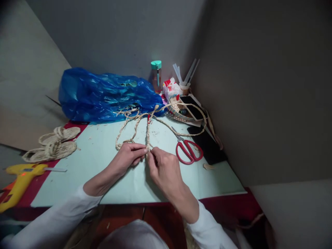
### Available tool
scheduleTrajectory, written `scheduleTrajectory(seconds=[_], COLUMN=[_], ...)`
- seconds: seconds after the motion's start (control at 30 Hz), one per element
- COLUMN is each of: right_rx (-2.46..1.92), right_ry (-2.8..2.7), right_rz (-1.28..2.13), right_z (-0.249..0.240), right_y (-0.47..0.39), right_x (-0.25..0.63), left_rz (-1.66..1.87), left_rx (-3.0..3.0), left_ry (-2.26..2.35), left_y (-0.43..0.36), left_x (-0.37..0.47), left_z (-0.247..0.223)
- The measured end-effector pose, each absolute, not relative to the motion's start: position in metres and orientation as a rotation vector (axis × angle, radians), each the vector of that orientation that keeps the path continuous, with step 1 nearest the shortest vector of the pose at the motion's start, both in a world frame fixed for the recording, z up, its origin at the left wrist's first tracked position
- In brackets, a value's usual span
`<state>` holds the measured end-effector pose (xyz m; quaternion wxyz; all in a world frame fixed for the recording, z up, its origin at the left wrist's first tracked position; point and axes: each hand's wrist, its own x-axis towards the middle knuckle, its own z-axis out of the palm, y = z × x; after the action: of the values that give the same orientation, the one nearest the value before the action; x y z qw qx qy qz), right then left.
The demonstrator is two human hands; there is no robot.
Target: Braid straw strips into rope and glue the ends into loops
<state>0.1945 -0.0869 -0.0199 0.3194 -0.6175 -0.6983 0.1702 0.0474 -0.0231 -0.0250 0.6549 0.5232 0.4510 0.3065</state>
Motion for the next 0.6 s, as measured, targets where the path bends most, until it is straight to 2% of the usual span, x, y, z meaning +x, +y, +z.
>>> scheduleTrajectory(seconds=[0.23,0.43,0.5,0.6], right_rx=[-1.458,-1.487,-1.525,-1.478], right_ry=[-2.002,-1.638,-1.689,-1.726], right_rz=[0.246,0.175,0.353,0.826], right_z=[-0.03,-0.004,-0.002,-0.011], right_y=[-0.099,-0.09,-0.082,-0.069], right_x=[0.178,0.2,0.199,0.194], left_rz=[0.683,0.685,0.69,0.697], left_rx=[1.014,0.98,0.999,1.052], left_ry=[0.868,0.811,0.803,0.813], left_y=[-0.021,-0.02,-0.019,-0.019], left_x=[0.04,0.038,0.038,0.037], left_z=[-0.023,-0.02,-0.021,-0.023])
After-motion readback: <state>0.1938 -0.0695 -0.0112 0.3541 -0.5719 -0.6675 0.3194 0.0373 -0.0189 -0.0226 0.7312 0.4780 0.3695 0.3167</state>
